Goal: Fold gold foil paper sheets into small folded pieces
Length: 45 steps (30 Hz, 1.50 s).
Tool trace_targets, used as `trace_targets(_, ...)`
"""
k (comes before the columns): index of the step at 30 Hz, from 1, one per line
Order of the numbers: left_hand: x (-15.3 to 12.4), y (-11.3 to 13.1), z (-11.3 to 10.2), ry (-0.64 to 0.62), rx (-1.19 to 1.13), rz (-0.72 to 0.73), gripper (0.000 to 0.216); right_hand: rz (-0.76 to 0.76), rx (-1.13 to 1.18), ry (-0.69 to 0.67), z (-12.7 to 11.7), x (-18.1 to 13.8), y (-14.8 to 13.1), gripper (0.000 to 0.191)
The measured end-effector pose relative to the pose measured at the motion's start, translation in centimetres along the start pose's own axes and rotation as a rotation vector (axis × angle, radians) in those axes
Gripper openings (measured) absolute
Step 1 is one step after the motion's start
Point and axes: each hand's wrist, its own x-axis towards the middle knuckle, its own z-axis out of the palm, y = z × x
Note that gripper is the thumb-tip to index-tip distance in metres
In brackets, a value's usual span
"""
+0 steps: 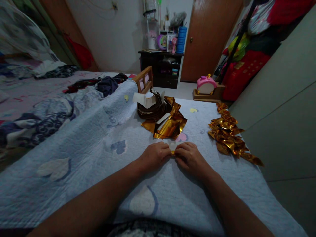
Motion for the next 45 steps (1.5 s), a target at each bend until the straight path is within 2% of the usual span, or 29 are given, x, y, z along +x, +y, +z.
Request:
trace_targets(7,-0.4,-0.5,-0.4,0.037,0.101,0.014,0.017,0.05,-0.009,0.035,0.0,0.0,0.0,0.019)
trace_targets(12,-0.5,-0.5,-0.6,0.137,0.21,0.093,0.016,-0.003,-0.058,0.069,0.0,0.0,-0.7,0.019)
trace_targets(15,-0.5,-0.5,-0.6,0.167,0.241,0.08,0.017,-0.039,-0.094,0.055,0.2,0.0,-1.2,0.014)
trace_targets(19,-0.3,-0.5,-0.4,0.126,0.273,0.032,0.018,-0.088,-0.12,0.02,0.7,0.1,-1.9,0.008)
trace_targets(25,-0.1,-0.9,-0.3,0.022,0.268,0.005,0.012,-0.132,-0.09,-0.053,1.4,0.1,-2.4,0.01)
trace_targets(29,-0.1,-1.3,-0.3,-0.011,0.205,-0.004,0.01,-0.131,-0.042,-0.078,1.4,0.1,-2.4,0.012)
trace_targets(33,-0.2,-1.2,-0.4,0.006,0.108,-0.029,0.012,-0.121,0.041,-0.082,0.9,0.2,-2.5,0.013)
trace_targets(37,-0.3,-0.7,-0.6,-0.016,-0.058,0.004,0.016,-0.076,0.099,-0.079,0.8,0.2,-2.4,0.014)
trace_targets(42,-0.4,-0.1,-1.1,-0.024,-0.278,0.017,0.019,0.016,0.176,-0.048,1.2,0.2,-2.0,0.014)
trace_targets(45,-0.4,-0.1,-1.4,-0.043,-0.368,-0.031,0.013,0.14,0.213,-0.021,1.5,0.3,-1.9,0.01)
